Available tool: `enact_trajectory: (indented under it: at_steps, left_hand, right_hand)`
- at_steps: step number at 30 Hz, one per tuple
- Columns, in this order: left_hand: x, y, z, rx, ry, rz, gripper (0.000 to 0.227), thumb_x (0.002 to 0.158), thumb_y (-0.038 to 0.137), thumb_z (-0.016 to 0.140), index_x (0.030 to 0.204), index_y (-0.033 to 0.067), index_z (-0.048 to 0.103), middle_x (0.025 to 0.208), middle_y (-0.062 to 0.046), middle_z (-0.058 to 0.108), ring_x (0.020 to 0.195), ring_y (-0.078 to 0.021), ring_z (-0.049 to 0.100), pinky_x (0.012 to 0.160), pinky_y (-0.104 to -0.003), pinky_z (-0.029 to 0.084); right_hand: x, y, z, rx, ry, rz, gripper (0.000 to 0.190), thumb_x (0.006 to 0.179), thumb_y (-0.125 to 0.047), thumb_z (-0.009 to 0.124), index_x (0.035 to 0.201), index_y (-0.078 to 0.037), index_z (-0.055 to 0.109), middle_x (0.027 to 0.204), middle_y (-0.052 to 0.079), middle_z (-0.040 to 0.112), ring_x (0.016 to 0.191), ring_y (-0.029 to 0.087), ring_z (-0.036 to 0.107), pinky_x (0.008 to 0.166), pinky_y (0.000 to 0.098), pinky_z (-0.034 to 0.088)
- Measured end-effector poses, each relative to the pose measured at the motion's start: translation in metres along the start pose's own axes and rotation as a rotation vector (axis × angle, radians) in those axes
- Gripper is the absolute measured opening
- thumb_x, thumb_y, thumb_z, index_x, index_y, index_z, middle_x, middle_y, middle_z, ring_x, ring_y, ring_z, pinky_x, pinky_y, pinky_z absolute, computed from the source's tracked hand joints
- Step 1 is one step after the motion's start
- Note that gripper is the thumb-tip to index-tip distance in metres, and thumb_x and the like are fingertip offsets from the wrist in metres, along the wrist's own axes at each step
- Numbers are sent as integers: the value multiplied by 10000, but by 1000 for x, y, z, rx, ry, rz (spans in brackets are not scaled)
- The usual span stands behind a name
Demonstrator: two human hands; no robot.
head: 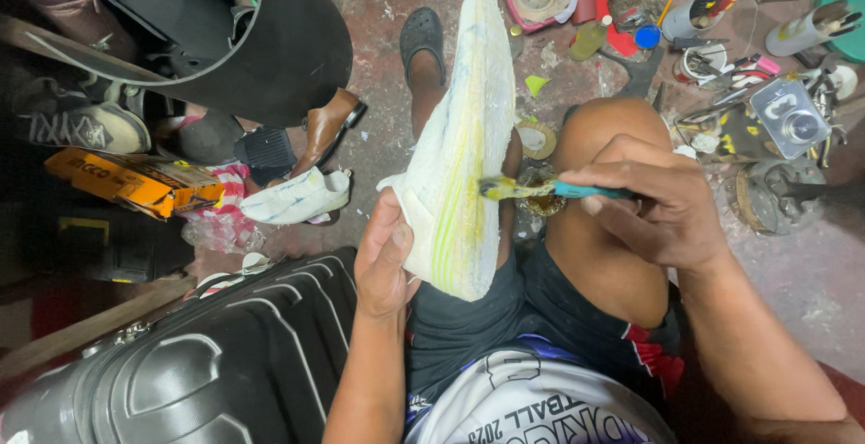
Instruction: The person applies a yellowish adhesive to the sole of a white shoe using a brush. They repeatedly dip the brush into a small jar and spread the glue across the sole's surface.
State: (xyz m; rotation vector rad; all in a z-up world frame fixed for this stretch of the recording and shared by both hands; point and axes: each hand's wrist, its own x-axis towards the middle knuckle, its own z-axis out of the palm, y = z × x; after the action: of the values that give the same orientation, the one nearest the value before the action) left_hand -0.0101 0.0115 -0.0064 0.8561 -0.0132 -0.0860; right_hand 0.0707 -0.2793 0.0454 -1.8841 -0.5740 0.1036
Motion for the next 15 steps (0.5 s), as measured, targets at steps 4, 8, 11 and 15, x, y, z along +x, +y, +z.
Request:
enact_trajectory:
  at_steps: [4,8,11,15]
  left_hand:
    - [-2,0,1,22,-1,2,601,1072,381,635,1443,-62,468,1432,-165,584,1338,-220,562,1168,-359,419]
    - [-2,0,0,40,-15,-10,607,1060,391,645,1443,-49,476,1406,-151,603,1303,-203,577,1140,-342,426]
    - [-3,-1,-1,36,-27,-20,596,1060,387,653,1438,-38,480,1410,-141,603,1306,-191,574,1143,-339,426]
    - [-2,-2,-2,48,-23,-20,591,1064,384,652,1441,-38,483,1412,-141,604,1307,-188,574,1146,-338,428]
  right_hand:
    - [1,1,-1,-59,106,-82,273,935,4,725,1200,-63,726,1041,66,710,874,129,655,751,225,491]
    - [7,2,-2,-131,95,-58,280,926,-19,730,1203,-59,740,1006,67,703,853,136,655,737,230,487]
    - [7,2,-1,-120,66,-61,273,932,-24,729,1202,-63,742,1008,68,716,902,146,662,783,249,498]
    - [6,0,2,-130,59,-39,272,923,-7,727,1190,-56,742,969,62,717,839,135,641,714,242,468]
